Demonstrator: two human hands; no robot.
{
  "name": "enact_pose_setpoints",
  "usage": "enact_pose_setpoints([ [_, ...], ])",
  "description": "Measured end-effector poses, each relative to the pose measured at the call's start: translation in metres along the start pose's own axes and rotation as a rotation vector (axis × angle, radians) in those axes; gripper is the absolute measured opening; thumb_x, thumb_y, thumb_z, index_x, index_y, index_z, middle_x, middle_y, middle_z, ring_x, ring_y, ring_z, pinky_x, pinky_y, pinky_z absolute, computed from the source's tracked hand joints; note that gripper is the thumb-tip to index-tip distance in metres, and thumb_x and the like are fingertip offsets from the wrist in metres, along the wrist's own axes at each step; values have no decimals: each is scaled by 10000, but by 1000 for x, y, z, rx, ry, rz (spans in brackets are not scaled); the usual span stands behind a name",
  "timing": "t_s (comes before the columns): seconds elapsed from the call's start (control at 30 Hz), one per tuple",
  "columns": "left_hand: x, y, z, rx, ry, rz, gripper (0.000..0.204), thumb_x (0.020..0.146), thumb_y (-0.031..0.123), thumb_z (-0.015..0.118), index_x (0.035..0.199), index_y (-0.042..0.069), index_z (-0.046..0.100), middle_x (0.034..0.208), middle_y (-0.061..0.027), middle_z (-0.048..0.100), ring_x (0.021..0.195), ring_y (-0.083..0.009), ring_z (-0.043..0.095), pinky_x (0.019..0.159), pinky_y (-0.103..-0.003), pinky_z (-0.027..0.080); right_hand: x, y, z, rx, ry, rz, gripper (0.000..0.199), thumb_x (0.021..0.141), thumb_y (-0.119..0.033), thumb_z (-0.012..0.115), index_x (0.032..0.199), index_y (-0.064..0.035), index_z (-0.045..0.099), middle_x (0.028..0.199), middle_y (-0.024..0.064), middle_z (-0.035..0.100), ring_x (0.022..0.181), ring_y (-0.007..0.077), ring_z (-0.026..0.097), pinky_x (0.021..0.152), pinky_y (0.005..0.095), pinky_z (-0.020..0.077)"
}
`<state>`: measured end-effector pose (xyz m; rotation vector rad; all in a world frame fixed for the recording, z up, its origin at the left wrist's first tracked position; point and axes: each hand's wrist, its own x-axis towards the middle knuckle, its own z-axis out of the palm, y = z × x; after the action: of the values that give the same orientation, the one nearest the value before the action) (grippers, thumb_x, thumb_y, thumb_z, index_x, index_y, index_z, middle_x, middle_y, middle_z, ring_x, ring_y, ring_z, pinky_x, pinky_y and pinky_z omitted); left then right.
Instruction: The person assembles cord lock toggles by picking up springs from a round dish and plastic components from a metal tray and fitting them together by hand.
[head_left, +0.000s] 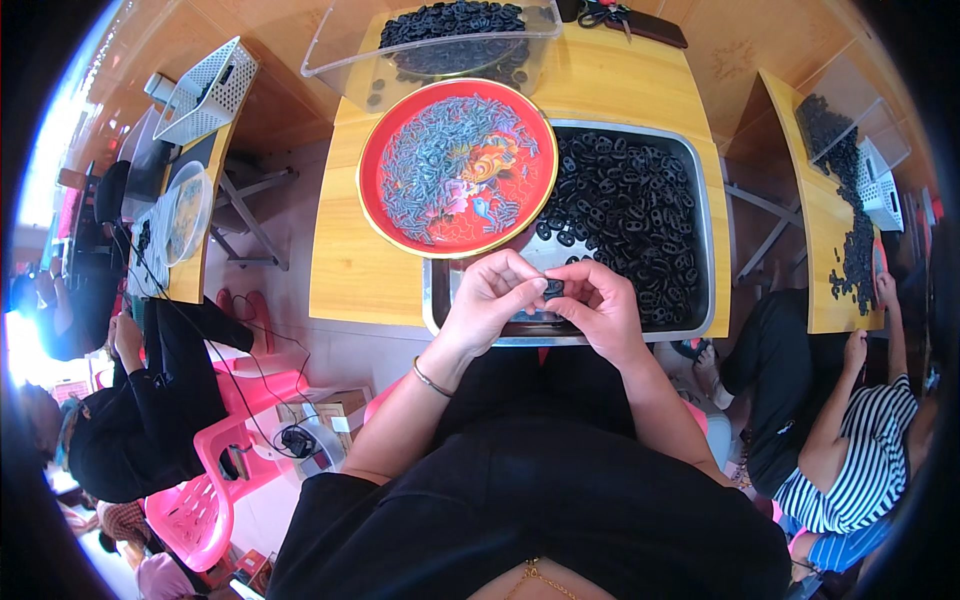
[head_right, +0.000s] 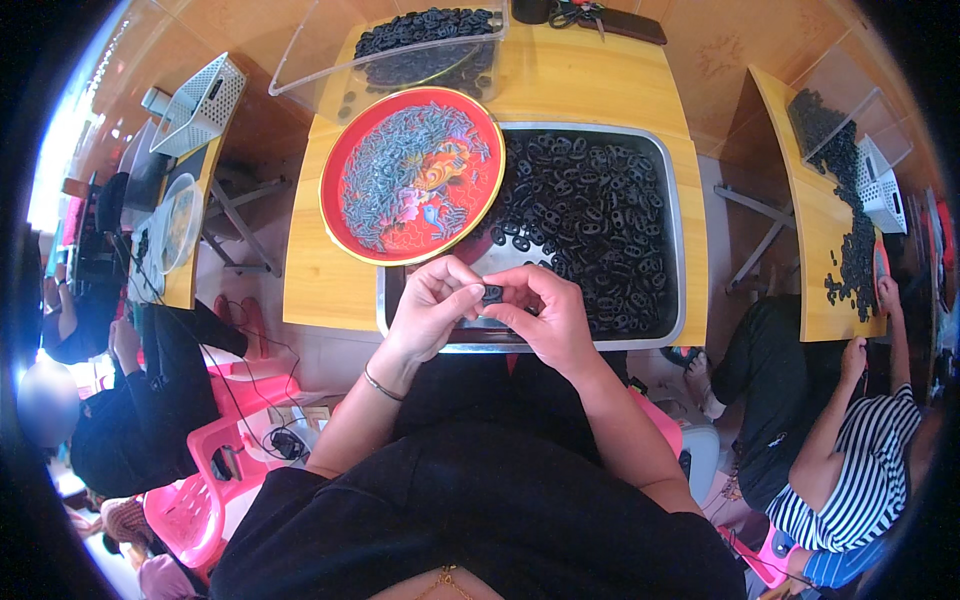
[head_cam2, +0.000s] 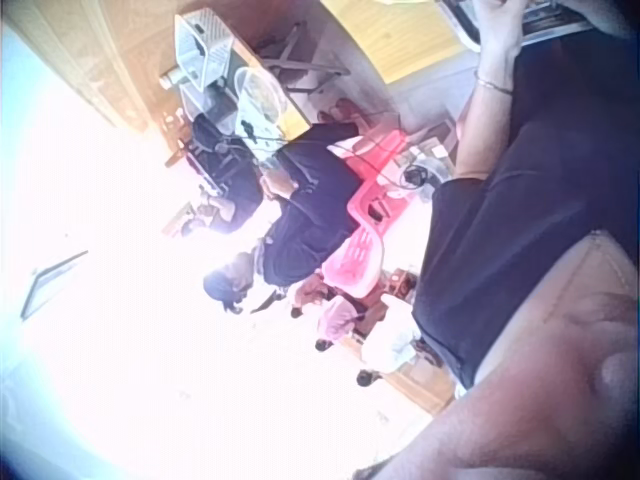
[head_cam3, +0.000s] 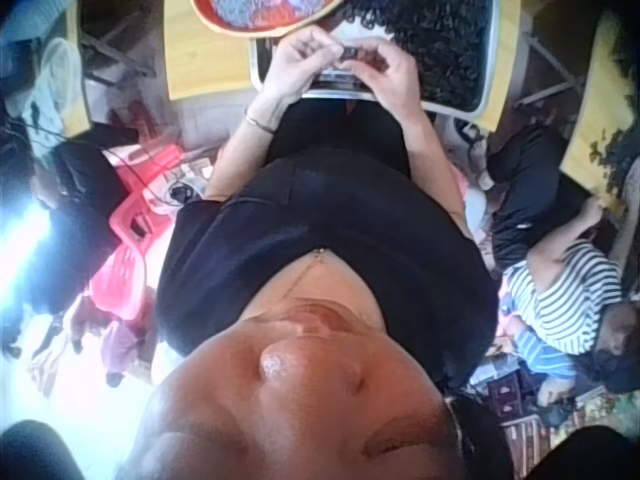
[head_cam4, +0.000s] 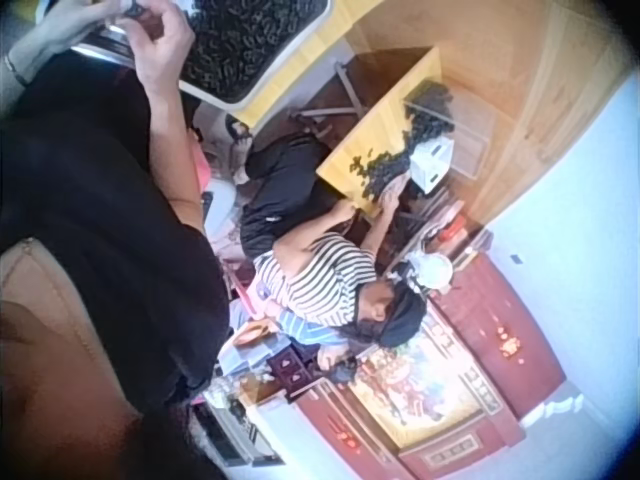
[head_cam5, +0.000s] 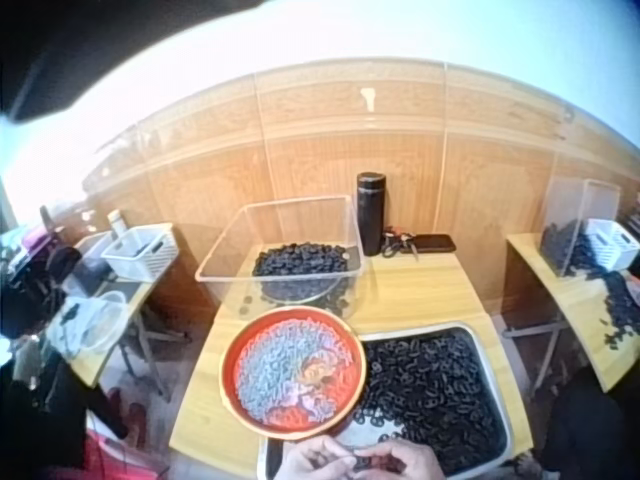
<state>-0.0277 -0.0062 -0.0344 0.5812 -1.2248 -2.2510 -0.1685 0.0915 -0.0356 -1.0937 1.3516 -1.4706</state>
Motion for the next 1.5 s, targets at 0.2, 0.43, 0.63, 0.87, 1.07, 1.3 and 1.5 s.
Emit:
enact_pose_setpoints([
  [0.2, 0, 0, -1, -3, -7, -11, 46, 825, 11, 592, 833, 2, 548, 739, -62, 619, 633, -71, 572, 577, -175, 452, 0, -6, 1, -43, 28, -2, 248, 724, -36, 703, 952, -7, 609, 746, 17, 571, 649, 57, 528, 597, 201, 444],
  [0.43, 0, -2, -4, 1, 2, 6, 49, 824, 7, 594, 828, 6, 545, 739, -68, 623, 650, -80, 586, 594, -184, 464, 1, -5, 1, -69, 23, -20, 300, 735, -19, 688, 1027, -31, 623, 739, -5, 531, 641, 42, 480, 579, 183, 407],
  [0.63, 0, -2, -4, -17, 23, 12, 57, 833, 38, 597, 847, 9, 550, 731, -58, 621, 646, -83, 597, 557, -169, 462, 1, -7, -1, -75, 3, -5, 346, 753, -6, 666, 1093, -37, 612, 782, -4, 525, 671, 41, 476, 587, 169, 404],
  [0.87, 0, 1, -3, -34, 20, -56, 53, 832, 40, 599, 873, 10, 582, 764, -51, 629, 677, -87, 599, 607, -198, 468, 0, -3, -1, 38, 6, 38, 315, 777, 8, 640, 1089, -25, 609, 784, 0, 541, 667, 44, 504, 588, 176, 426],
  [1.07, -1, 1, -3, -8, 10, -57, 64, 828, 42, 606, 879, 6, 591, 775, -58, 635, 682, -87, 601, 607, -198, 467, -1, -4, -1, 43, 9, 50, 301, 782, 15, 632, 1080, -22, 611, 781, -1, 546, 669, 43, 508, 592, 174, 424],
  [1.3, 1, 0, 1, -46, 50, 8, 77, 828, 20, 594, 900, 0, 576, 759, -61, 629, 662, -87, 607, 582, -171, 482, 2, -3, 6, 30, 69, 13, 312, 799, 28, 604, 1109, -6, 590, 814, 1, 560, 681, 42, 514, 604, 175, 432],
  [1.5, 1, -2, 0, -39, 50, 9, 78, 827, 15, 594, 901, 1, 578, 771, -62, 632, 667, -87, 609, 592, -174, 491, 4, -5, 0, 152, -14, 93, 332, 813, 24, 590, 1142, -12, 571, 817, 4, 573, 709, 42, 532, 626, 173, 446],
])
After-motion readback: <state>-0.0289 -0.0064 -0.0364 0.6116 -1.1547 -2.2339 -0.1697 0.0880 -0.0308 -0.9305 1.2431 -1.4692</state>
